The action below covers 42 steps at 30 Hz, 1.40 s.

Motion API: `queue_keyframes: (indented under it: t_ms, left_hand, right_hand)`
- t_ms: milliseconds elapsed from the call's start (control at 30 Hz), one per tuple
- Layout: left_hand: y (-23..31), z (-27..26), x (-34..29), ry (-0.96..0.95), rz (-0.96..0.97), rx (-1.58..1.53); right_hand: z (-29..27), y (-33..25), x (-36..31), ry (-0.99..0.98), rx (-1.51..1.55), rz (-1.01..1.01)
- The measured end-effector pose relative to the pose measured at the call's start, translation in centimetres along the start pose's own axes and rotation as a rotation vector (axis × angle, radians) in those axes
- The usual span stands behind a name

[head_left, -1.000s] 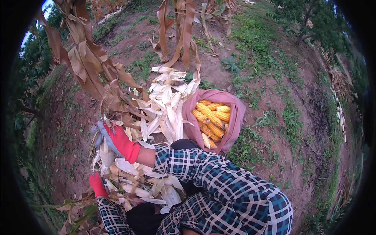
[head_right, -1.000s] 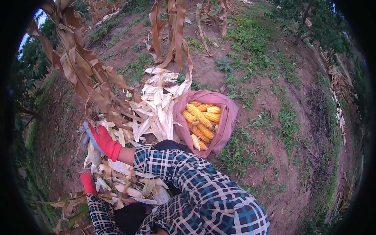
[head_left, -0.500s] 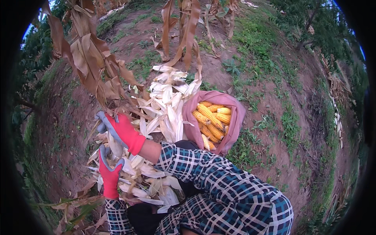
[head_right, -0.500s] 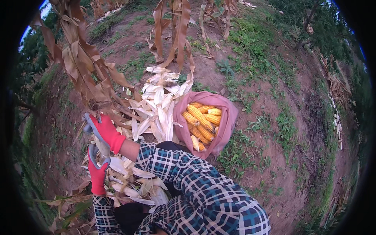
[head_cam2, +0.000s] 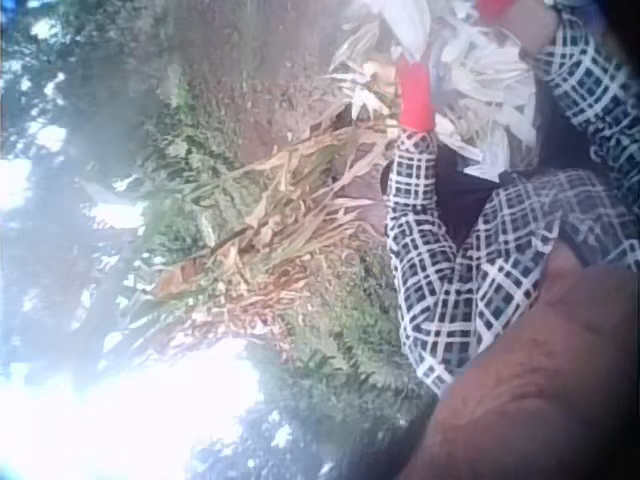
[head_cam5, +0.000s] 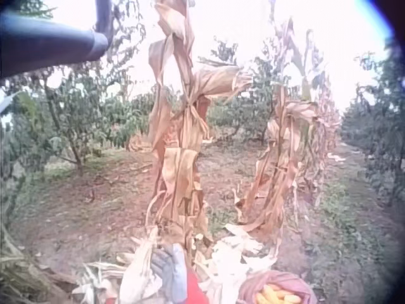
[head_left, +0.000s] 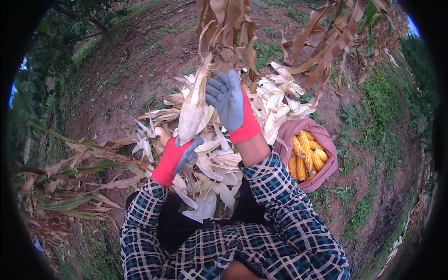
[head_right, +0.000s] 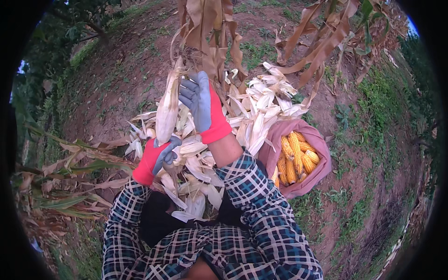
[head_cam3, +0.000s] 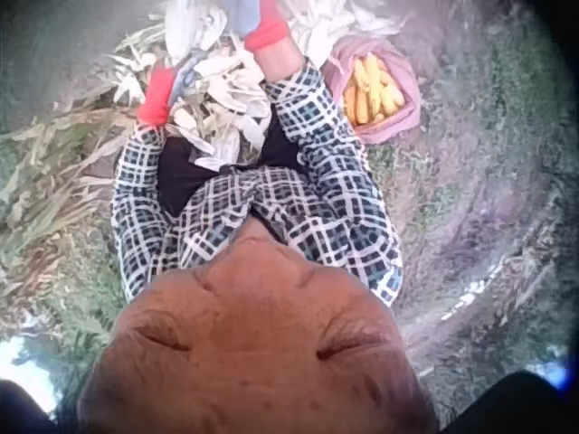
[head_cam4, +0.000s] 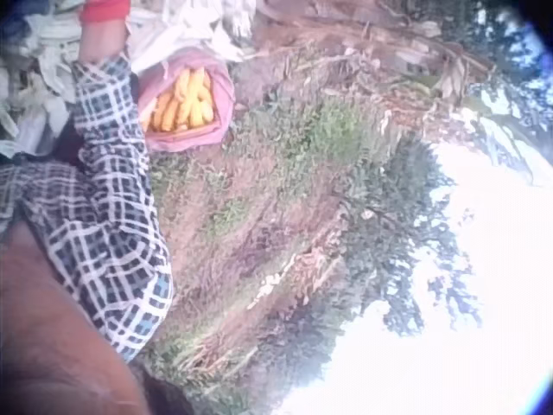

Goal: The person sits on the ground in a cornfield and shucks corn cobs by hand, removing husks and silks. The shucked cobs are placed into a cloth bag beside them.

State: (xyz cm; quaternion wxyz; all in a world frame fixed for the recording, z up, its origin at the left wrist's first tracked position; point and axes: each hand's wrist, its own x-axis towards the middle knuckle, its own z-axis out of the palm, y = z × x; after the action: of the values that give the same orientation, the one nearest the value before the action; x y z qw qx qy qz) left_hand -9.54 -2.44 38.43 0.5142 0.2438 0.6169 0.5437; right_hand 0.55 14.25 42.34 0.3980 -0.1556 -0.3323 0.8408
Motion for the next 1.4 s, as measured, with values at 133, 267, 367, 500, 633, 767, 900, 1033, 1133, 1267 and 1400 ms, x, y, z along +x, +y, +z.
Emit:
queue_keyframes:
  t_ms: [133,267,367,500,633,767,900,1033,1133,1267,1400]
  left_hand:
    - [0.0,-1.3,0.1,0.134,0.041,0.003]
    - [-1.0,-3.1,0.6,0.32,0.314,0.357]
    - [-1.3,-3.6,1.0,0.467,0.675,0.717]
    - [-0.2,-3.9,-0.4,0.251,0.399,0.502]
    - [2.7,-3.1,-3.1,-0.261,-0.114,0.006]
    - [1.8,-2.9,-4.2,-0.627,-0.116,-0.162]
    - [2.0,-2.0,-3.7,-0.417,-0.121,0.033]
    - [-0.5,-2.3,-2.5,-0.081,0.115,0.167]
    - [-0.9,-2.7,-1.9,-0.111,0.028,0.206]
    - [-1.5,-1.9,-2.3,-0.137,-0.05,0.062]
    - [-1.7,0.2,-2.9,-0.041,-0.05,-0.034]
  right_hand:
    - [-0.2,1.7,-0.1,0.046,-0.178,0.029]
    - [1.2,2.0,-0.6,-0.038,-0.278,-0.039]
    - [1.3,1.9,-1.0,-0.062,-0.46,-0.138]
    - [1.0,1.3,-1.2,-0.075,-0.363,0.0]
    - [1.8,0.2,-1.9,-0.263,-0.165,0.047]
    - [1.4,-0.5,-2.3,-0.485,-0.159,0.072]
    - [1.9,-0.1,-2.2,-0.346,-0.304,0.037]
    - [1.6,1.1,-1.6,-0.174,-0.406,0.009]
    - [1.6,2.1,-1.1,-0.124,-0.223,-0.019]
    - [1.3,2.5,-0.8,-0.051,-0.136,-0.028]
    - [-0.4,4.0,-0.3,0.079,-0.136,-0.147]
